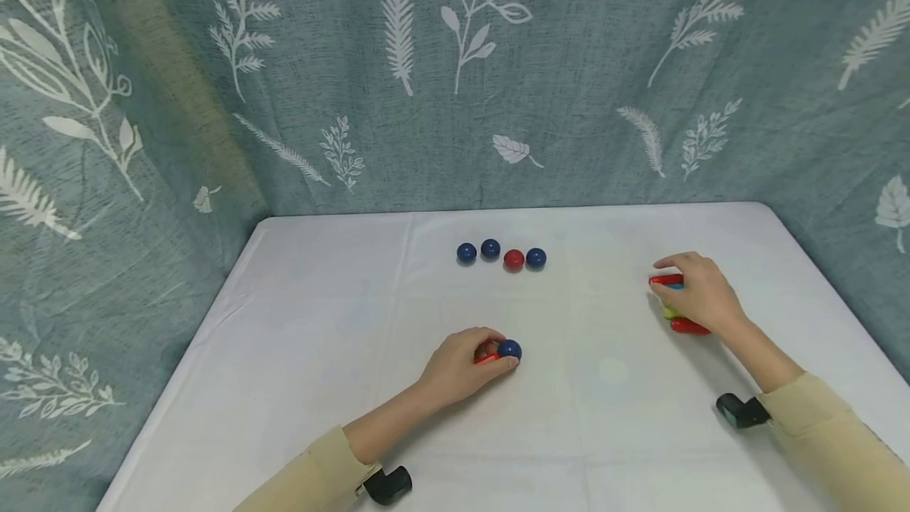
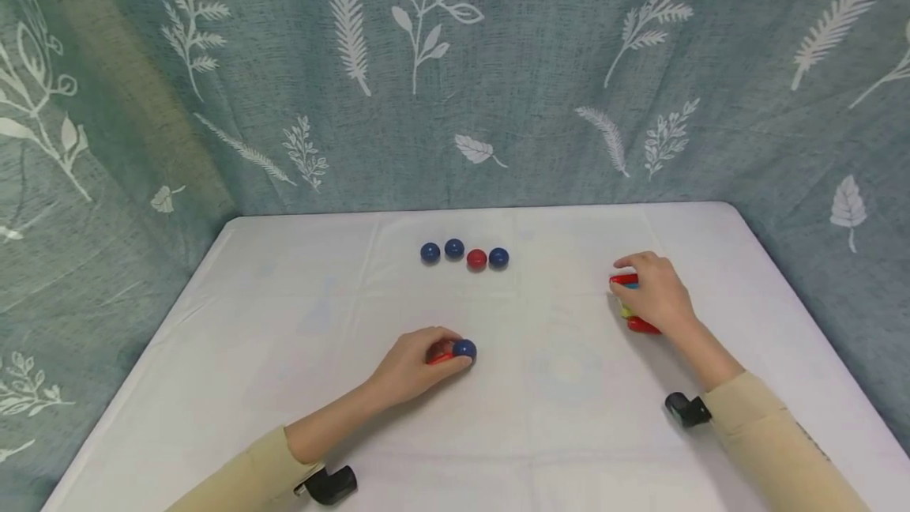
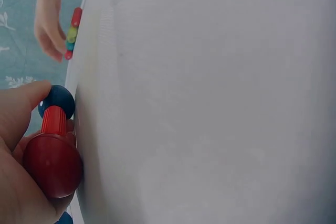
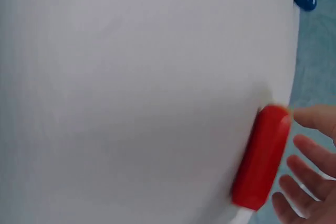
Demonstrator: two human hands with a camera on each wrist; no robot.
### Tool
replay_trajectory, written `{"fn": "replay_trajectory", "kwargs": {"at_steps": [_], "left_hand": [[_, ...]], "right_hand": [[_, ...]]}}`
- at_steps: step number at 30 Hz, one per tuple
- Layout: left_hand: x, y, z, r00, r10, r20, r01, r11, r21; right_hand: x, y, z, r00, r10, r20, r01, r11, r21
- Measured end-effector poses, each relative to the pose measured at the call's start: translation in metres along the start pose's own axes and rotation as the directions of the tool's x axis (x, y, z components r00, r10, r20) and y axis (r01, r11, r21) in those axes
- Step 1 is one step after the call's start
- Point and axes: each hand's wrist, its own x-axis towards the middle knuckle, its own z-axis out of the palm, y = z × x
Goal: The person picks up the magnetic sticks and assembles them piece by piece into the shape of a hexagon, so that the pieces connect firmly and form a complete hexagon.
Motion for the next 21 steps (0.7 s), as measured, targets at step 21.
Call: {"fn": "replay_trajectory", "kwargs": {"at_steps": [21], "left_hand": [[-0.002,-0.005,0.0,1.0,-0.01,0.026,0.01,1.0,-0.02]], "right_hand": [[0.013,-0.009,0.018,0.993,-0.104,0.059,0.103,0.995,0.017]]}}
